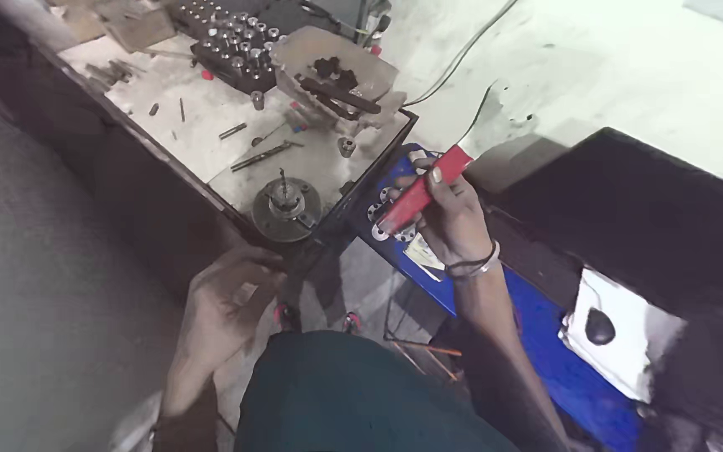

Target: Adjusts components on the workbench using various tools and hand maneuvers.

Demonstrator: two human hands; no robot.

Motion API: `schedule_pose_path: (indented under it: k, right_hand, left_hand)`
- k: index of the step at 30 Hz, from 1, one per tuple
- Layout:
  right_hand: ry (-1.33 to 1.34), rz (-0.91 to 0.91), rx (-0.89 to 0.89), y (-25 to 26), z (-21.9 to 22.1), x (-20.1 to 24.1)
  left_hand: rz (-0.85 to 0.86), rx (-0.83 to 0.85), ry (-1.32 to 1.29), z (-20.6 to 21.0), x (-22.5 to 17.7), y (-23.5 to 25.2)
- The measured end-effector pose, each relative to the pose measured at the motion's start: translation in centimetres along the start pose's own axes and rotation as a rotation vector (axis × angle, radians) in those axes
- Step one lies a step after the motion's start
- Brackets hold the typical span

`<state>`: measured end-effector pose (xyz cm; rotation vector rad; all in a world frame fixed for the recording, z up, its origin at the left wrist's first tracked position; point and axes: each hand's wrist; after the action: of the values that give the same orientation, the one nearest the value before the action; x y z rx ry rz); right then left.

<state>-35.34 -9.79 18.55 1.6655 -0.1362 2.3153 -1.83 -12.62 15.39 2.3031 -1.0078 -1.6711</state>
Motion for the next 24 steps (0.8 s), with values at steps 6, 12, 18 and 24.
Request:
schedule_pose_path:
  k: [6,12,18,24]
  right_hand:
    - [-0.002,-0.077,0.205,-2.4,-1.2,-1.5]
    - [-0.016,-0.048,0.337,-5.1,0.1,-4.2]
    - [-0.033,-0.065,0.732,-4.4,0.2,-5.2]
    - [0.048,-0.117,0.689,-3.3,2.5,-7.5]
  left_hand:
    - [-0.148,0.019,0.065,7.3,-4.7,-0.5]
    - [-0.274,0.055,-0.004,11.8,-7.3,-1.1]
    - [-0.582,-0.002,-0.859,10.6,-6.5,-3.3]
    - [-0.644,-0.004,-0.851,8.3,-5.0,-3.6]
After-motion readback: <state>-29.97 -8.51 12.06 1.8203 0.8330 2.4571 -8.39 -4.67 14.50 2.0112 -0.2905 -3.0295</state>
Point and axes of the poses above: each hand's wrist, its own y-axis towards the middle knuckle, its own z-axis out of the palm, x = y × z, and after that the axes turned 2 degrees about -y, right-handed
